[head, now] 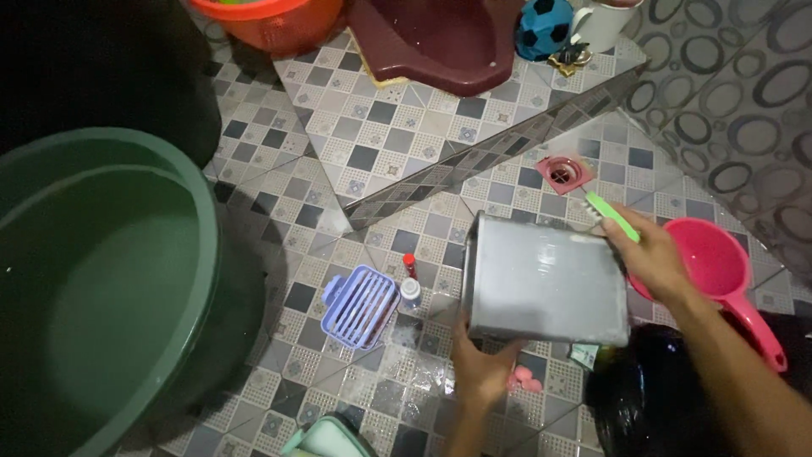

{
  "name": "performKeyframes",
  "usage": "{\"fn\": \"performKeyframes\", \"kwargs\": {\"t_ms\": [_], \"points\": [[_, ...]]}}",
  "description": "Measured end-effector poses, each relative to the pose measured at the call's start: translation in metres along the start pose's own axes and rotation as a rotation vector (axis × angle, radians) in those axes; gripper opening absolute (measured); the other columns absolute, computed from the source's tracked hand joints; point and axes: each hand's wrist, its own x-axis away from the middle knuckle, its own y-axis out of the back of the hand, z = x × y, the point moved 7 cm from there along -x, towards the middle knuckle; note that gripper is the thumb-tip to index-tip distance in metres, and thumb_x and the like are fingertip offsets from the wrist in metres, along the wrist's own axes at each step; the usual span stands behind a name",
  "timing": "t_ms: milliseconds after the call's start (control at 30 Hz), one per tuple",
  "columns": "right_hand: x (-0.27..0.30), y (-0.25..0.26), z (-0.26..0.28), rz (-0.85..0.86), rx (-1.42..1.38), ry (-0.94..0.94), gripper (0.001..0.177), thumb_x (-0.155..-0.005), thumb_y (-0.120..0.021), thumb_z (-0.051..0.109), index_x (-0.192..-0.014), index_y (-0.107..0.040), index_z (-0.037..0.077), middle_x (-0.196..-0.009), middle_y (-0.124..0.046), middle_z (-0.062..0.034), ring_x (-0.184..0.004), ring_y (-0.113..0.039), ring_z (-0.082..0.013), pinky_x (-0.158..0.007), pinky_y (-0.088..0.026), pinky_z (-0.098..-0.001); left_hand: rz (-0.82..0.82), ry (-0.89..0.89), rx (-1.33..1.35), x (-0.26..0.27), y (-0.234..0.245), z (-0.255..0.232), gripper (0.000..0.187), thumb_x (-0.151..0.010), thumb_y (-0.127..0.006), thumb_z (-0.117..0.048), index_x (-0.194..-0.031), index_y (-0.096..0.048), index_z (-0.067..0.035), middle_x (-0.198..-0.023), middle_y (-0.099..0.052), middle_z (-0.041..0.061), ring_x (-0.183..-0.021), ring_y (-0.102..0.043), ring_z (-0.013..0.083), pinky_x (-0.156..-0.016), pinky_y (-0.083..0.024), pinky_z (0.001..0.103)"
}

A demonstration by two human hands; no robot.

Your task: Washing a plastic container with a sponge and rinsing it with water from a basin

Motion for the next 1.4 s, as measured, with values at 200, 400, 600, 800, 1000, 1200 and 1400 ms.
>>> {"fn": "performKeyframes", "kwargs": {"t_ms": [200,400,600,800,1000,1200,1400], "points": [[0.028,-0.044,0.049,-0.017,0.392,0.503,0.045,-0.093,-0.069,0.027,-0.134,-0.067,0.008,-0.121,-0.066,-0.0195,-0.113,-0.059,-0.0369,-0.104,-0.044,-0.0455,0.115,0.224,0.01,-0.018,-0.008,0.064,0.071,-0.078,-0.084,-0.024,-0.134,-0.041,-0.01,-0.109,-0.069,0.02,-0.071,-0.071,0.037,-0.053,-0.051,0.043],[0.055,-0.052,0.068,-0.199,0.717,0.551,0.043,-0.092,-0.068,0.019,-0.133,-0.063,0.009,-0.12,-0.063,-0.0203,-0.112,-0.058,-0.0403,-0.097,-0.043,-0.0524,-0.104,-0.272,-0.438,-0.037,0.006,0.037,0.047,-0.101,-0.054,-0.048,-0.095,-0.069,-0.003,-0.076,-0.071,0.016,-0.068,-0.071,0.0322,-0.068,-0.053,0.05],[0.111,-0.064,0.115,0.134,0.33,0.825,0.044,-0.084,-0.065,0.017,-0.127,-0.063,0.005,-0.123,-0.063,-0.0242,-0.114,-0.061,-0.0409,-0.095,-0.049,-0.0497,0.016,-0.338,-0.28,-0.038,0.004,0.031,0.037,-0.103,-0.05,-0.037,-0.1,-0.059,-0.001,-0.073,-0.063,0.021,-0.064,-0.062,0.0328,-0.061,-0.046,0.048],[0.051,-0.07,0.051,-0.213,0.605,0.532,0.041,-0.087,-0.07,0.005,-0.127,-0.062,0.003,-0.122,-0.062,-0.0255,-0.111,-0.06,-0.044,-0.098,-0.049,-0.0523,0.087,-0.337,-0.353,-0.048,0.004,0.025,0.036,-0.103,-0.051,-0.037,-0.1,-0.058,-0.002,-0.074,-0.062,0.02,-0.065,-0.06,0.036,-0.061,-0.045,0.05],[0.126,-0.068,0.094,0.089,0.344,0.704,0.046,-0.078,-0.068,0.011,-0.123,-0.066,0.006,-0.122,-0.063,-0.0247,-0.112,-0.062,-0.0442,-0.094,-0.05,-0.0516,0.038,-0.392,-0.404,-0.044,0.01,0.038,0.034,-0.104,-0.051,-0.036,-0.104,-0.058,-0.002,-0.075,-0.061,0.023,-0.068,-0.059,0.0427,-0.063,-0.043,0.053],[0.12,-0.034,0.017,-0.16,0.51,0.157,0.044,-0.097,-0.066,0.011,-0.141,-0.061,0.009,-0.143,-0.057,-0.0228,-0.123,-0.059,-0.0436,-0.106,-0.051,-0.0486,0.099,-0.281,-0.248,-0.043,0.002,0.024,0.033,-0.102,-0.047,-0.036,-0.106,-0.057,-0.004,-0.076,-0.063,0.022,-0.066,-0.064,0.0411,-0.062,-0.048,0.051],[0.091,-0.047,0.023,-0.066,0.613,0.437,0.049,-0.081,-0.069,0.01,-0.129,-0.066,0.005,-0.129,-0.059,-0.0285,-0.114,-0.059,-0.0465,-0.098,-0.048,-0.0525,0.1,-0.17,-0.44,-0.03,0.006,0.016,0.032,-0.107,-0.045,-0.032,-0.114,-0.055,-0.003,-0.079,-0.064,0.023,-0.07,-0.066,0.0368,-0.066,-0.047,0.05]]}}
